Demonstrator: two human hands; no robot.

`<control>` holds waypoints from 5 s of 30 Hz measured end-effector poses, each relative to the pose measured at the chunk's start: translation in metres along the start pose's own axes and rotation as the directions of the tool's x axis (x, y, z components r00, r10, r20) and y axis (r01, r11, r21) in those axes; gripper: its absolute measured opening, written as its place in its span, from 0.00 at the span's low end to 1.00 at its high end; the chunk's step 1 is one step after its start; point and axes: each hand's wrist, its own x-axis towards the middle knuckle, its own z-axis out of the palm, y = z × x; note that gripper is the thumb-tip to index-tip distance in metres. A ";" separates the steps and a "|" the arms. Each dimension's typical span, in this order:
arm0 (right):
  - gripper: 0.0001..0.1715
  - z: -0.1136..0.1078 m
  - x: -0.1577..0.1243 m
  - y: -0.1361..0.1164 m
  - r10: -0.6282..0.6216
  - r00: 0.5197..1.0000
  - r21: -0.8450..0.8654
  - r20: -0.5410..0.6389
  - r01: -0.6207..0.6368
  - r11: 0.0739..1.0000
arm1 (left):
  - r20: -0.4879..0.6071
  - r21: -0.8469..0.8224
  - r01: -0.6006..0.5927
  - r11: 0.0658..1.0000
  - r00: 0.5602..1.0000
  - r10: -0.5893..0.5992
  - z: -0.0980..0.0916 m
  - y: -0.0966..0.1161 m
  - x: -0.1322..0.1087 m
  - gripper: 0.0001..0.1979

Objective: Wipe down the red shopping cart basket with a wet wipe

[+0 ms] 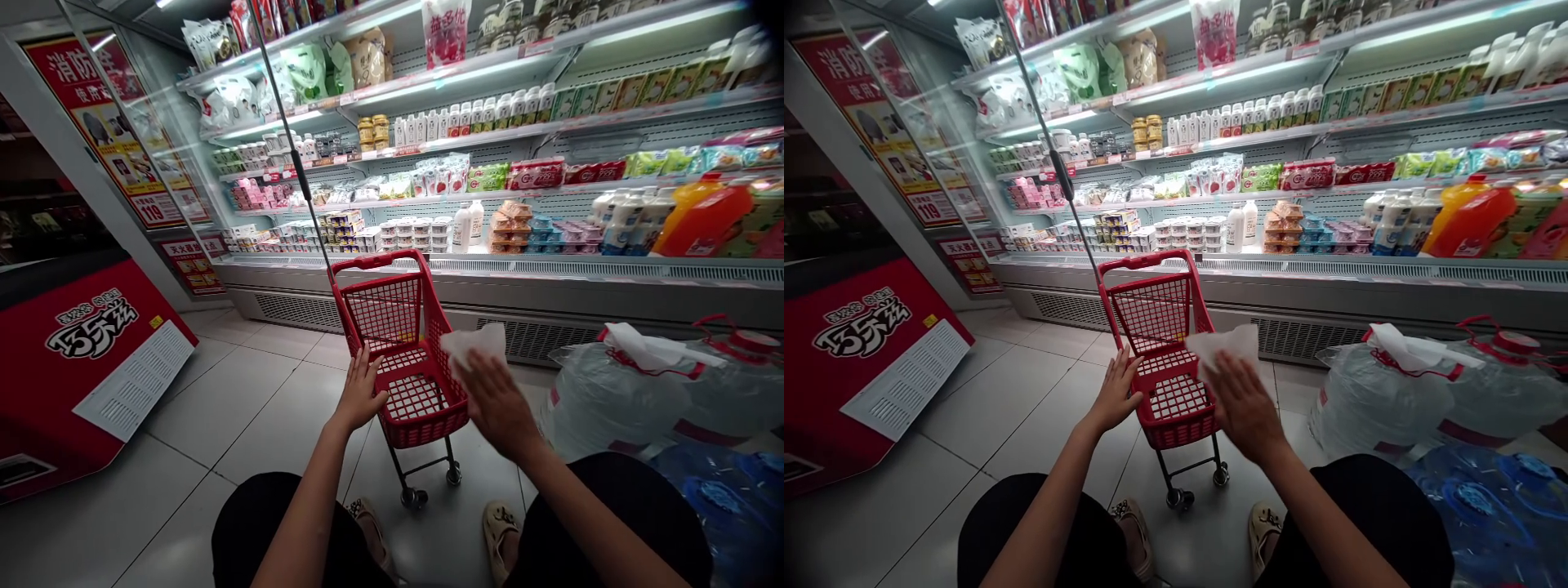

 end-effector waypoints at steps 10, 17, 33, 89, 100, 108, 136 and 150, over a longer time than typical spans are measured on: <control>0.48 0.047 -0.044 -0.023 -0.281 0.951 0.135 0.132 0.263 0.955 | 0.015 -0.025 0.081 0.996 0.997 -0.081 -0.004 0.010 -0.006 0.36; 0.46 0.033 -0.056 0.029 -0.144 0.984 0.021 0.101 0.142 0.990 | -0.070 0.141 0.111 0.984 0.992 -0.102 -0.003 0.034 -0.001 0.29; 0.47 0.033 -0.032 0.052 -0.322 0.941 0.228 0.104 0.293 0.929 | -0.169 0.048 -0.228 0.973 0.958 0.233 0.026 0.096 -0.048 0.26; 0.28 0.082 0.066 -0.012 -0.211 0.977 0.282 0.041 0.191 0.940 | -0.220 0.122 -0.144 0.982 0.961 0.168 -0.005 0.021 -0.086 0.32; 0.34 0.076 0.061 -0.038 -0.380 0.919 0.342 0.105 0.325 0.882 | -0.248 0.163 -0.095 0.982 0.959 0.134 -0.008 -0.004 -0.088 0.29; 0.27 0.091 0.100 0.038 -0.234 0.968 0.139 0.091 0.220 0.965 | -0.200 0.171 -0.129 0.977 0.966 0.163 -0.015 -0.013 -0.076 0.30; 0.37 0.030 0.062 0.129 0.007 1.000 -0.046 -0.015 -0.008 0.999 | -0.014 0.184 0.026 0.983 1.000 -0.023 0.001 0.050 -0.002 0.42; 0.32 0.038 0.061 0.085 -0.146 0.989 -0.065 0.020 0.147 0.987 | -0.121 0.243 -0.013 0.970 0.992 0.044 -0.003 0.058 -0.009 0.29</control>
